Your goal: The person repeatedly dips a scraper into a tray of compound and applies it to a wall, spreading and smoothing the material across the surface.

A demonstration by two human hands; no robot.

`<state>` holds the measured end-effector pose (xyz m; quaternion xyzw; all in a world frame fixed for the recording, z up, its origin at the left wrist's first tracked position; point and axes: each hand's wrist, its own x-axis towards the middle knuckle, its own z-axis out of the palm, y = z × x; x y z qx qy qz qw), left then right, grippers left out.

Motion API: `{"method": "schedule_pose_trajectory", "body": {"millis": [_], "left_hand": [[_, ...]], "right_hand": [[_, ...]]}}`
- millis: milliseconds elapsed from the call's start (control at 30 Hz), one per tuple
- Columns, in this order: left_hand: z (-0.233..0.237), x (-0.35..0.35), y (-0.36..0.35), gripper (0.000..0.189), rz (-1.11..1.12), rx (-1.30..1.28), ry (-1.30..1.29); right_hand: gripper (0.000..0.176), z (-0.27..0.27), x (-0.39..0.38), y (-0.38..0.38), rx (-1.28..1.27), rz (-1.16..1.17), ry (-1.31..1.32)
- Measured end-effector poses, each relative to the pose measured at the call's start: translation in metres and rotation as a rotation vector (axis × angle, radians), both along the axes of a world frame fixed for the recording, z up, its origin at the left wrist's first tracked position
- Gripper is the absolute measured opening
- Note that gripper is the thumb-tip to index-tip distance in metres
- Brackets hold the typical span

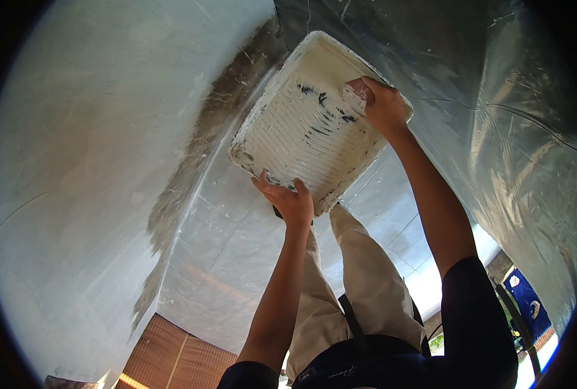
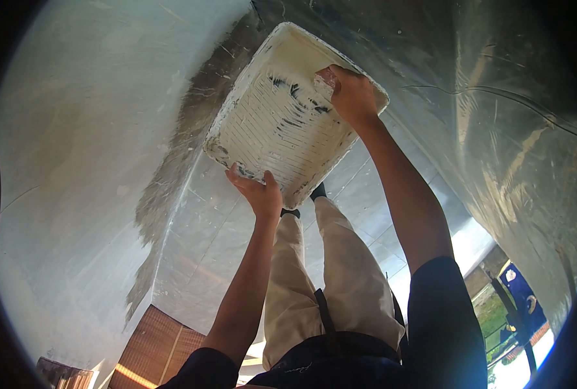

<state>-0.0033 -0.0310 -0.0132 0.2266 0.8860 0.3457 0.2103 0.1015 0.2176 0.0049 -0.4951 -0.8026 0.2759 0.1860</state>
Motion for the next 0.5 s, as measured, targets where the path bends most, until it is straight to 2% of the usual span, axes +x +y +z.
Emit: {"method": "schedule_pose_trajectory", "body": {"millis": [367,500], "left_hand": [[0.007,0.003,0.009,0.077,0.052,0.011,-0.05],[0.007,0.0,0.009,0.077,0.059,0.044,-0.081]], "right_hand": [[0.033,-0.015,-0.005,0.012,0.024,0.107,-0.052],[0.034,-0.014,-0.004,0.012,-0.009,0.059,-0.046]]}}
